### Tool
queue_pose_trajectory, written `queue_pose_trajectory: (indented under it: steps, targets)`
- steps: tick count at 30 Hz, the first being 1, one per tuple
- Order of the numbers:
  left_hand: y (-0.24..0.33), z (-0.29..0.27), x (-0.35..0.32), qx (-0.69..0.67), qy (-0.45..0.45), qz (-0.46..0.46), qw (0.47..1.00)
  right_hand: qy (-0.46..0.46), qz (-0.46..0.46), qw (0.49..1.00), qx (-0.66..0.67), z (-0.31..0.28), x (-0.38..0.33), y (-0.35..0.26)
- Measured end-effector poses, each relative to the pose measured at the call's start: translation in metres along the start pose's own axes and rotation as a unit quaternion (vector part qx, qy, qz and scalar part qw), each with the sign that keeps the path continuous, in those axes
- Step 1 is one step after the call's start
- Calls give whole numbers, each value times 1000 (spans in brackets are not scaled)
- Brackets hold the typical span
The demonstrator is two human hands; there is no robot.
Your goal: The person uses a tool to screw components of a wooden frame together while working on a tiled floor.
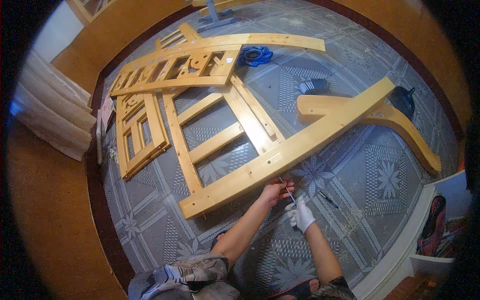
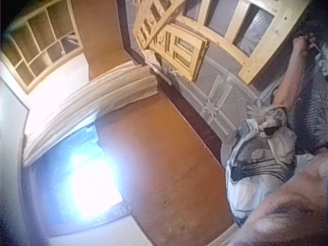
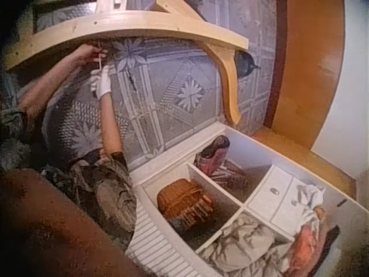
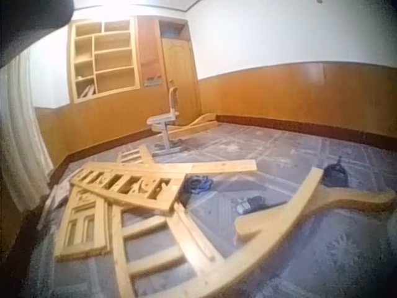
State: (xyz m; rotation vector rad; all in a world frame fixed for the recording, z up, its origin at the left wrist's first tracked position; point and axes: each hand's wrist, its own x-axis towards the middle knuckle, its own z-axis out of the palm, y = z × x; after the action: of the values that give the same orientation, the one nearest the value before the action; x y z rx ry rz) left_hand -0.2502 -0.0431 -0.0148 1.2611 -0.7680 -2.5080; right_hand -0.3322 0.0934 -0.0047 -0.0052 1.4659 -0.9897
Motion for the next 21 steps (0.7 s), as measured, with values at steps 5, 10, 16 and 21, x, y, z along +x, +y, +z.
queue_pose_trajectory:
  steps: [5, 10, 16, 21]
  targets:
    - [5, 9, -4, 0, 4, -9, 1000, -242, 28, 930, 274, -16, 9, -1]
    - [2, 9, 0, 12, -6, -18, 1000, 126, -414, 848, -305, -16, 18, 2]
    - [2, 4, -1, -1, 0, -1, 1000, 210, -410, 833, -307, 0, -3, -8]
    - [0, 3, 1, -2, -9, 4, 1000, -120, 31, 982, 143, -15, -5, -15]
